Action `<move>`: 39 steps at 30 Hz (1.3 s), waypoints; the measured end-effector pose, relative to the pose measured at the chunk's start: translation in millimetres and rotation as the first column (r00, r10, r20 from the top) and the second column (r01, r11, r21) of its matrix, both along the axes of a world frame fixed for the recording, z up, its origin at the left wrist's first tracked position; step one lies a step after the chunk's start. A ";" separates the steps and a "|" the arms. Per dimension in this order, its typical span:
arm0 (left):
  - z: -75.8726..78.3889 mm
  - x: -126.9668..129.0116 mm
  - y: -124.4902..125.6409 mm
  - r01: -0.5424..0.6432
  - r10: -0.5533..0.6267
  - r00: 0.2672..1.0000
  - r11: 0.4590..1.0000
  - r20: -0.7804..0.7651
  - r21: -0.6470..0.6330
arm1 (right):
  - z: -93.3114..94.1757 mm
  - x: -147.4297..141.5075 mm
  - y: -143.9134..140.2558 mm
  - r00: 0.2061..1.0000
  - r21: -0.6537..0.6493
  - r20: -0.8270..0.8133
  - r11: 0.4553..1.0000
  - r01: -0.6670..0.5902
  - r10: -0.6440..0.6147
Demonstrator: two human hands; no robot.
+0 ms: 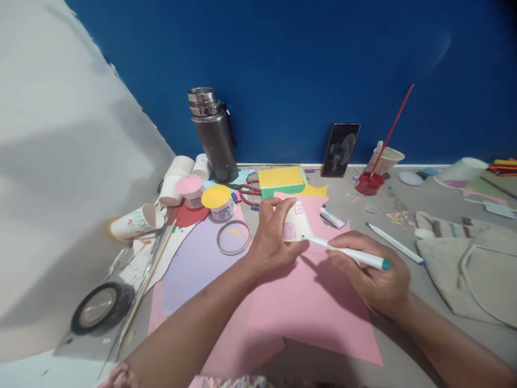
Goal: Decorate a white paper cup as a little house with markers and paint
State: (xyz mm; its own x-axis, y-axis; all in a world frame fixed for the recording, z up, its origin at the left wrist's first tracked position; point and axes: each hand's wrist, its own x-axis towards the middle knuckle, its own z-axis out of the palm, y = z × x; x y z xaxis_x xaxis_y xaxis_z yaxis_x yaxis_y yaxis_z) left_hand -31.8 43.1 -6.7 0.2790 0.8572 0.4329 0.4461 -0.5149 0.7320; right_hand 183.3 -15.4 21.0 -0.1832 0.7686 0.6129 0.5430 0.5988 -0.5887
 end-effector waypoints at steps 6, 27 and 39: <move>1.0 1.3 -2.4 0.025 -0.024 0.999 0.999 -0.039 0.037 | -0.9 -1.9 1.9 1.000 0.006 -0.001 1.000 -0.031 0.031; 0.7 1.4 -2.9 0.081 -0.080 0.997 0.996 -0.026 0.048 | 10.3 1.6 3.4 0.993 0.092 0.068 0.990 -0.103 0.097; -2.2 2.0 0.2 0.106 -0.108 0.994 0.989 0.015 0.101 | 8.9 5.5 6.2 0.995 0.141 0.068 0.986 -0.085 0.075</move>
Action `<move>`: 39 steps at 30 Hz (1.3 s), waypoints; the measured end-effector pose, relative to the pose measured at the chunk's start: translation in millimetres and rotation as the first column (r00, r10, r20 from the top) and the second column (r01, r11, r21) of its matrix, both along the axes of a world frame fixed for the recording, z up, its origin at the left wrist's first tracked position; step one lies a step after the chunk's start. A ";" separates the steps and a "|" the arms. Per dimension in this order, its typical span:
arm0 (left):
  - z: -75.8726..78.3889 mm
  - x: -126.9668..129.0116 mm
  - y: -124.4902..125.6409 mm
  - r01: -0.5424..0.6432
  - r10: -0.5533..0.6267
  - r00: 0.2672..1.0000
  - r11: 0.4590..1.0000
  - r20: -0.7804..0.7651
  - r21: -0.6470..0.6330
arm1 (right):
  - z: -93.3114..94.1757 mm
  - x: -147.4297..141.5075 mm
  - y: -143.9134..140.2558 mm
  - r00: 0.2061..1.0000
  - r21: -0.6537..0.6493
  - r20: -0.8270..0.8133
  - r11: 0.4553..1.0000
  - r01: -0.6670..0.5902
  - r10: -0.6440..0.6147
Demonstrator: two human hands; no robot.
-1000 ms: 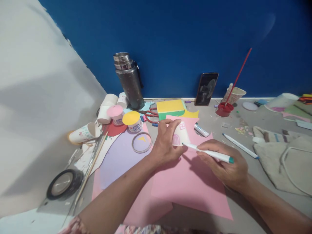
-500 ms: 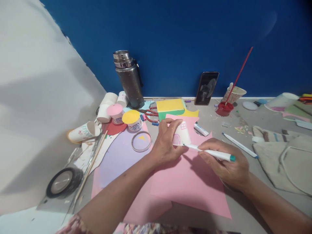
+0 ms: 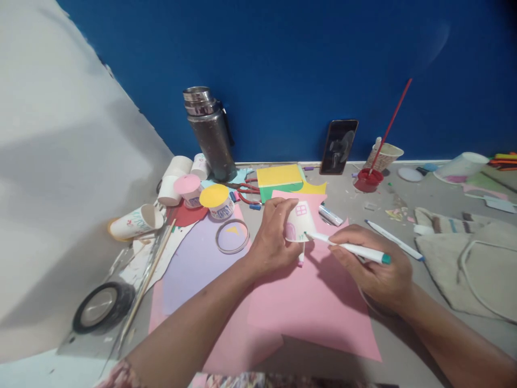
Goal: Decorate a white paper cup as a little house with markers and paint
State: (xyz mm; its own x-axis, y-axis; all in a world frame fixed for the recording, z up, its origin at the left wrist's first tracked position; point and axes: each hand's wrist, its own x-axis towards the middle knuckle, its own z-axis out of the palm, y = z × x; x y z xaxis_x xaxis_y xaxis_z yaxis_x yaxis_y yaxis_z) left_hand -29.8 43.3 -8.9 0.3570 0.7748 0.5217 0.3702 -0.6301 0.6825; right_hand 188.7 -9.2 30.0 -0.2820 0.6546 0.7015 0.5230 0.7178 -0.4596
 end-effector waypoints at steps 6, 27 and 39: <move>-0.9 -0.1 1.6 0.005 -0.005 1.000 1.000 0.011 0.019 | 1.0 3.3 -0.6 1.000 -0.019 -0.006 1.000 -0.019 0.019; 3.6 2.1 -5.2 -0.025 0.024 0.999 0.999 -0.045 -0.022 | 6.2 0.3 -1.4 0.995 0.009 0.004 0.995 -0.095 0.095; 3.7 3.3 -2.1 -0.020 0.020 1.000 0.998 0.001 -0.067 | 3.7 9.2 -2.1 0.999 -0.014 -0.039 1.000 0.027 -0.028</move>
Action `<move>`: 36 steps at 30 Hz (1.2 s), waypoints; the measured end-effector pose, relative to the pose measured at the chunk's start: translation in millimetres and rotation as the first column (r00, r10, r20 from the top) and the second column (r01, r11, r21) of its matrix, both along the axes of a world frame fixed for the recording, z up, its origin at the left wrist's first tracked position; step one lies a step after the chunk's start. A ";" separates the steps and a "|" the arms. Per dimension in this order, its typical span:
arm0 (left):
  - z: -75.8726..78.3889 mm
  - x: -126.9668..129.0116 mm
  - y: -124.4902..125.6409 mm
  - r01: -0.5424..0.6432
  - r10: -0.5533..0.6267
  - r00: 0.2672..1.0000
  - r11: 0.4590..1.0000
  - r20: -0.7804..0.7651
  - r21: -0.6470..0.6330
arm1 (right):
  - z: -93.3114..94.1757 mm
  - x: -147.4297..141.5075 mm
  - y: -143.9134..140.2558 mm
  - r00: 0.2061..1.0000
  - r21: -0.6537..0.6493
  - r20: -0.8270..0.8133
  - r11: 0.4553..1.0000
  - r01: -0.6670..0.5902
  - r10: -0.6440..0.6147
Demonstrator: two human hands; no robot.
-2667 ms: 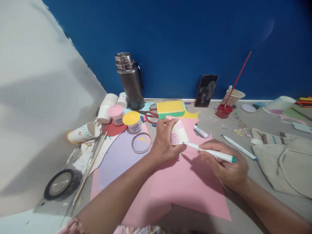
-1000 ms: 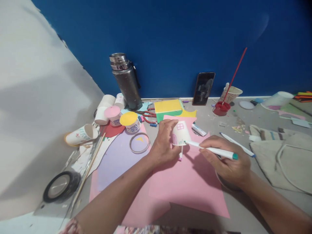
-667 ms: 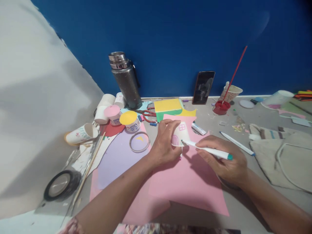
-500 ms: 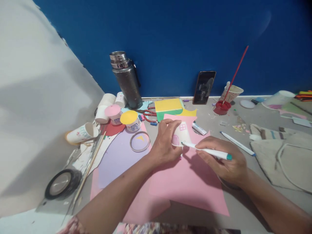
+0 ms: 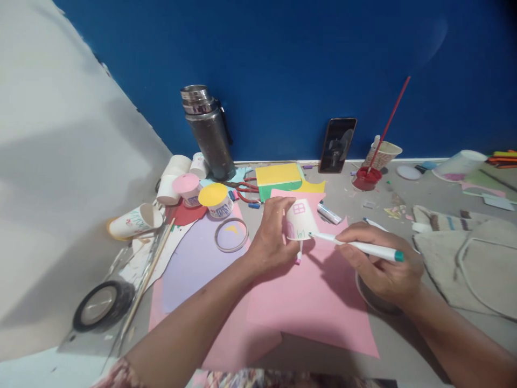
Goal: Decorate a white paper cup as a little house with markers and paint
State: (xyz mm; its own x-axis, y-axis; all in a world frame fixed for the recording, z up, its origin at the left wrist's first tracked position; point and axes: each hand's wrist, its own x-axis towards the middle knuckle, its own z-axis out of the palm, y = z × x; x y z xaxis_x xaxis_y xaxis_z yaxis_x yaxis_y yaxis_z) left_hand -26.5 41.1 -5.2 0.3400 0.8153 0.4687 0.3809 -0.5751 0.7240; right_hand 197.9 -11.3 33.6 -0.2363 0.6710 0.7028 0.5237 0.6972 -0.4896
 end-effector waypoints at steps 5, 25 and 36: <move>-0.4 1.0 -1.5 -0.022 0.023 1.000 1.000 0.011 -0.015 | -0.5 -1.0 0.3 0.999 0.010 -0.005 0.999 -0.043 0.043; 1.1 -0.5 -0.6 0.040 -0.027 0.995 0.990 0.097 -0.138 | 4.0 1.7 0.0 1.000 -0.011 -0.024 1.000 -0.007 0.007; 4.3 -0.4 -1.0 0.085 -0.035 0.980 0.964 0.196 -0.251 | 5.8 3.7 0.3 0.999 -0.032 -0.039 0.999 -0.025 0.024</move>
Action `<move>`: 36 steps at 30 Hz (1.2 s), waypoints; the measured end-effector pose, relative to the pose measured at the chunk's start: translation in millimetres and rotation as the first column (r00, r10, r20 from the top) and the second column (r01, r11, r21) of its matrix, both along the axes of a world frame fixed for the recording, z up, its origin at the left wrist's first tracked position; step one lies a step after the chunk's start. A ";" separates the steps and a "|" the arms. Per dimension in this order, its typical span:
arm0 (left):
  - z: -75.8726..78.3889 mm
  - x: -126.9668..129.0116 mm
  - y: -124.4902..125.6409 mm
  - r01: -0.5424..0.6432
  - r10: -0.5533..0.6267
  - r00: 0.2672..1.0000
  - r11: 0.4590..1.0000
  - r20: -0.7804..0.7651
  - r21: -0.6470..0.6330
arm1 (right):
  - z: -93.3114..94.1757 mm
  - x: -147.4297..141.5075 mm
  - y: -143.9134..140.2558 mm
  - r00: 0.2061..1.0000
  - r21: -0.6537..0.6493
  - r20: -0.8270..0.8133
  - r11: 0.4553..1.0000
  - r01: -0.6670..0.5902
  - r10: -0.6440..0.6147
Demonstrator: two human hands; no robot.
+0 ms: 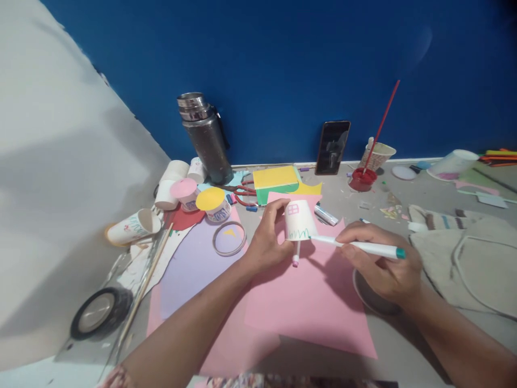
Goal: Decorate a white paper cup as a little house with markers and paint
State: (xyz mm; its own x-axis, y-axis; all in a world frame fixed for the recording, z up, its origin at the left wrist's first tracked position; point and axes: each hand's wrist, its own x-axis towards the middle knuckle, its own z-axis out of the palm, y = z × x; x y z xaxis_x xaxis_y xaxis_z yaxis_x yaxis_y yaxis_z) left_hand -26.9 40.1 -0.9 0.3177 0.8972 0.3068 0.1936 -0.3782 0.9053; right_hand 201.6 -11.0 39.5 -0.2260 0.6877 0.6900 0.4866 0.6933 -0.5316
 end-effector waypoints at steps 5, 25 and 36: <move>-0.7 0.3 0.3 0.023 -0.018 0.996 0.997 0.083 -0.068 | 1.0 0.1 -1.3 0.998 -0.016 -0.002 0.998 0.060 -0.060; -1.6 -0.3 3.6 0.145 -0.098 0.961 0.975 0.259 -0.170 | -0.1 4.3 -2.4 0.987 -0.099 -0.142 0.993 0.068 -0.081; -3.1 1.2 4.2 0.206 -0.078 0.908 0.939 0.411 -0.276 | 0.5 3.9 -2.7 0.969 -0.131 -0.224 0.989 0.073 -0.101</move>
